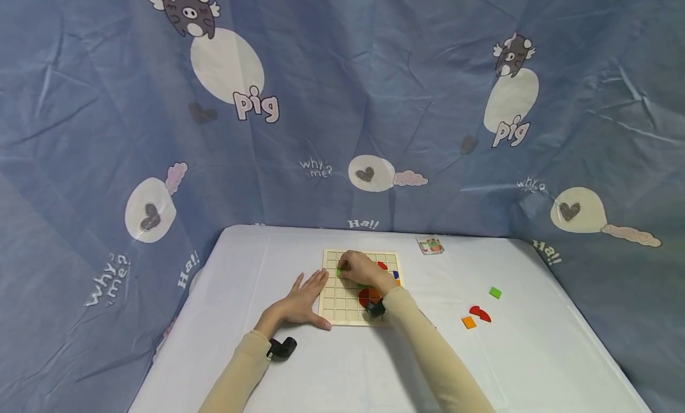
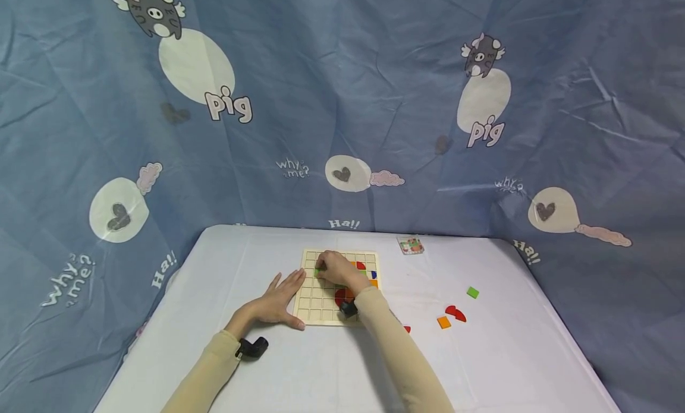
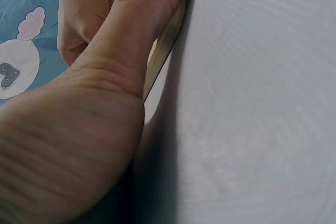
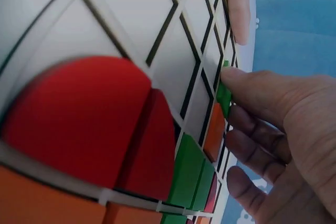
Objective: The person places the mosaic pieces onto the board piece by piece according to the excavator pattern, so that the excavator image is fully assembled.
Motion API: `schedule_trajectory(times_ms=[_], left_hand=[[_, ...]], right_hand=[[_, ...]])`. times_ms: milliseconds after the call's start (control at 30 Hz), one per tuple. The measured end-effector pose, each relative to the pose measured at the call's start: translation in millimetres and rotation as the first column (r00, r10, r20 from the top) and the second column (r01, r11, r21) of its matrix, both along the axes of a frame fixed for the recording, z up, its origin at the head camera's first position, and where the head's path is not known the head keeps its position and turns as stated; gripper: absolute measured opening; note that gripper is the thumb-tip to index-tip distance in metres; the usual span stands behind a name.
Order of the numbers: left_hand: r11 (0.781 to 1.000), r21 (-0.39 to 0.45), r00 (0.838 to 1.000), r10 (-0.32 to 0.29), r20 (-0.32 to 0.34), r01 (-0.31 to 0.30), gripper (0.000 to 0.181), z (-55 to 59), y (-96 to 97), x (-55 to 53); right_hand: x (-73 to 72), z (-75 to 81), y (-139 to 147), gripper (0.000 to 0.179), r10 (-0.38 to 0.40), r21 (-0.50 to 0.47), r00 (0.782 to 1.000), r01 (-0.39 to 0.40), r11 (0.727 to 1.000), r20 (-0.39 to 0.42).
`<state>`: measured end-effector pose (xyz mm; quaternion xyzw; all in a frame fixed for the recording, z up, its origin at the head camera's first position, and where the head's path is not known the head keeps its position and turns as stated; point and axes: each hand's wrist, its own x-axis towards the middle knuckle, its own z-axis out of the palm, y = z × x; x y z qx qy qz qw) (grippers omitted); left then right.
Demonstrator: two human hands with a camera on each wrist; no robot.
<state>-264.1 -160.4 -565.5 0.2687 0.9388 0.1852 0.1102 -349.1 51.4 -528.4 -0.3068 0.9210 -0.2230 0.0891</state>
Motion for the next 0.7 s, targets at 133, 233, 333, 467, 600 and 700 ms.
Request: schedule_trajectory(times_ms=[133, 233, 333, 467, 600, 700], left_hand=[[1.000, 0.000, 1.000, 0.003, 0.008, -0.003, 0.134, -1.5, 3.0, 0.2], [1.000, 0.007, 1.000, -0.004, 0.013, 0.004, 0.133, -1.1, 4.8, 0.6], [1.000, 0.004, 1.000, -0.010, 0.017, 0.010, 0.134, -0.2, 5.2, 0.6], [1.000, 0.015, 1.000, -0.008, 0.011, 0.007, 0.134, -0.8, 2.8, -0.3], [1.000, 0.020, 1.000, 0.001, 0.000, -0.001, 0.134, -2.2, 0.0, 0.0], [1.000, 0.027, 1.000, 0.001, 0.000, -0.001, 0.135, -0.4, 1.4, -0.6]], right_hand=[[0.6, -2.0, 4.2, 0.017, -0.008, -0.026, 1.000, 0.008, 1.000, 0.020], [0.4, -4.0, 7.3, 0.018, -0.012, -0.045, 0.999, 0.013, 0.999, 0.032], [-0.3, -3.1, 9.5, 0.021, -0.003, -0.057, 1.000, 0.004, 0.998, 0.020], [2.4, 4.6, 14.7, 0.025, 0.000, -0.077, 1.000, 0.000, 0.997, -0.009], [12.0, 10.5, 30.8, 0.020, 0.000, -0.113, 1.000, -0.002, 0.994, -0.021], [23.7, 12.0, 55.0, 0.016, -0.013, -0.148, 1.000, 0.014, 0.989, 0.008]])
